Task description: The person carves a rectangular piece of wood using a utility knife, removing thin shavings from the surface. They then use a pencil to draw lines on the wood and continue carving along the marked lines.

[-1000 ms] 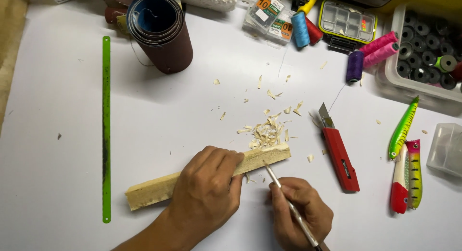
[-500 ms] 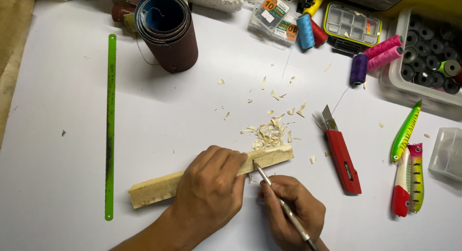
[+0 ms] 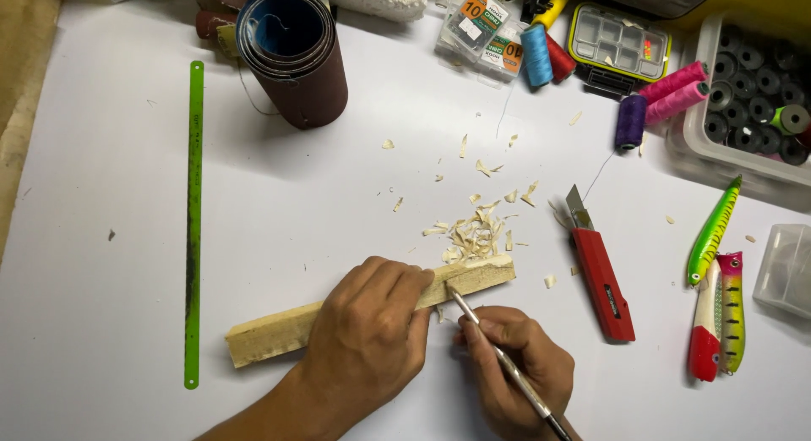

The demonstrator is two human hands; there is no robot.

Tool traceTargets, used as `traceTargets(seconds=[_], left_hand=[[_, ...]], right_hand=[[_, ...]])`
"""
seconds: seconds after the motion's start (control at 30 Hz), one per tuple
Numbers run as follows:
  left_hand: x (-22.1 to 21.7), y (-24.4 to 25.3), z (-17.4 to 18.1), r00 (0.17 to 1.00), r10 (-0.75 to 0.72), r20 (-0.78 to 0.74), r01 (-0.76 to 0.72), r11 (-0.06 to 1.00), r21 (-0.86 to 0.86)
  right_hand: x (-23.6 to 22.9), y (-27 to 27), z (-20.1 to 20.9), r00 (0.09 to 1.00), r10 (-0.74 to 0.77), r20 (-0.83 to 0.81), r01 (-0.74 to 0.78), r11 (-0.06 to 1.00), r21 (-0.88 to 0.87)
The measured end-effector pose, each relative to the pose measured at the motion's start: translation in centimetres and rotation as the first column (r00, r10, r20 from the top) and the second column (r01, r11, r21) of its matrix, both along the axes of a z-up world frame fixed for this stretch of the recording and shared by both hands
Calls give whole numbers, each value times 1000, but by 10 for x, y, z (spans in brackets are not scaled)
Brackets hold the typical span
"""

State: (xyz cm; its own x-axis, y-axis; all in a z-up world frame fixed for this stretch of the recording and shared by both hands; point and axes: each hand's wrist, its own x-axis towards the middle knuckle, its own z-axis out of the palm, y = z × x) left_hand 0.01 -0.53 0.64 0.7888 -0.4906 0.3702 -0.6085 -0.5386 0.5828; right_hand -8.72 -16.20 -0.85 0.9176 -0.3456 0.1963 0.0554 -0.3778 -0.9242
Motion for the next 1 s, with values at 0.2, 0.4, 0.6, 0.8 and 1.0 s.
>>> traceTargets(seconds=[0.2,0.4,0.6,0.8,1.0], left_hand=[[-1,0,-2,1000,6,-13,-6,1000,-4],[-4,2,-1,995,45,87,-57,989,139],[-6,1,-5,986,119,120,-142,967,211],[-7,-4,-1,982,175,-73,-124,883,453],[12,-1,34,840,276,-468,-131,939,319]], right_hand=[[-1,0,-1,1000,18,18,-18,1000,-5],[-4,8,-3,992,-99,75,94,993,67],[-1,-4,-5,981,-169,92,157,980,125],[-5,-20,-7,979,-170,109,147,970,192],[-4,-33,-1,968,-238,80,214,949,231]])
